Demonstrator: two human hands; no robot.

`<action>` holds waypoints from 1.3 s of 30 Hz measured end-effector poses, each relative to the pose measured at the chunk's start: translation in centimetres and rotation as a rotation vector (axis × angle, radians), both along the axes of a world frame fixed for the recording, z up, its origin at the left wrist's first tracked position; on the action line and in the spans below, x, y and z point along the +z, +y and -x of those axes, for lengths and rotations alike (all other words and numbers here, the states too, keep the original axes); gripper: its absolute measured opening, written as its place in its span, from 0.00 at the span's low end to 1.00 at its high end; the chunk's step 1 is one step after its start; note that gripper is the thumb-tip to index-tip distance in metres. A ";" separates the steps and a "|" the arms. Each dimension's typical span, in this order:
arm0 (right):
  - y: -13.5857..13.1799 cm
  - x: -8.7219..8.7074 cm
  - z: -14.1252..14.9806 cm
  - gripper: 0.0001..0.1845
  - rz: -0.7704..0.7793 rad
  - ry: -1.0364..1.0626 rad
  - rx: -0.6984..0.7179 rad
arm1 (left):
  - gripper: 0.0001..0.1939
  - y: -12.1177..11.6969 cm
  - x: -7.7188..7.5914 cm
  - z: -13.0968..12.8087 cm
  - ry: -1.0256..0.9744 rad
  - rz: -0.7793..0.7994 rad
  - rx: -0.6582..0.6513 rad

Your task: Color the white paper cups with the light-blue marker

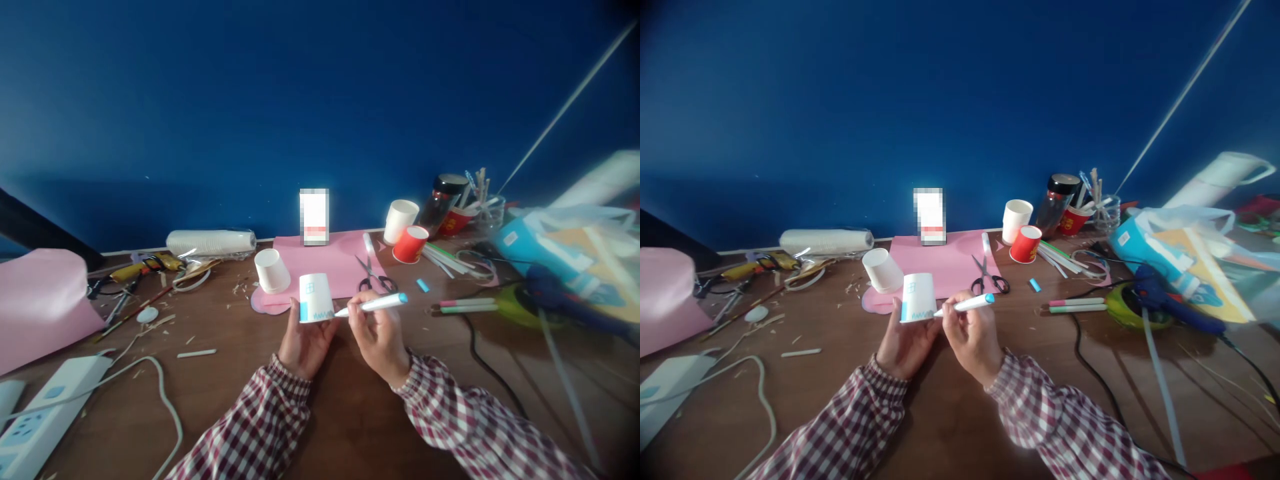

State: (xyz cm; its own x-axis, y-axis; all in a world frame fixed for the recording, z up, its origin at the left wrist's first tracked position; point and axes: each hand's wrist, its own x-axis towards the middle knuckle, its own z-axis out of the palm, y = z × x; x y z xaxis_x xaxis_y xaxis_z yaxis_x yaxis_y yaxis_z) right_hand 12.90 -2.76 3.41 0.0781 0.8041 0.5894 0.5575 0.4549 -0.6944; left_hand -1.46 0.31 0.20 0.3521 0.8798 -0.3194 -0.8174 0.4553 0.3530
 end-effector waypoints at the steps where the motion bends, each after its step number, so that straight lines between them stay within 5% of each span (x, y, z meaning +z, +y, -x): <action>1: 0.0 -0.1 0.0 0.08 0.005 0.008 -0.005 | 0.24 0.0 0.1 0.0 -0.001 0.008 0.003; 13: 0.5 -0.3 -0.1 0.08 -0.008 0.371 -0.030 | 0.28 -0.2 1.3 0.0 0.012 0.025 -0.051; 27: 1.4 -0.3 -0.5 0.10 0.081 0.263 0.058 | 0.35 -0.6 -1.1 -1.1 0.308 -0.216 0.056; 39: 1.8 -0.6 -0.6 0.11 0.121 0.310 0.044 | 0.25 -1.0 -2.2 -1.0 0.454 -0.460 0.066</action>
State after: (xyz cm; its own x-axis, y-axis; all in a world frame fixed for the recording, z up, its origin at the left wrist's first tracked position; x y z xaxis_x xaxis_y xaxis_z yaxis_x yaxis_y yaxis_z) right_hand 13.55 -0.91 2.78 0.2030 0.8731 0.4432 0.2929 0.3778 -0.8783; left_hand -0.44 -0.65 -2.05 0.2113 0.9774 -0.0088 -0.5620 0.1289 0.8170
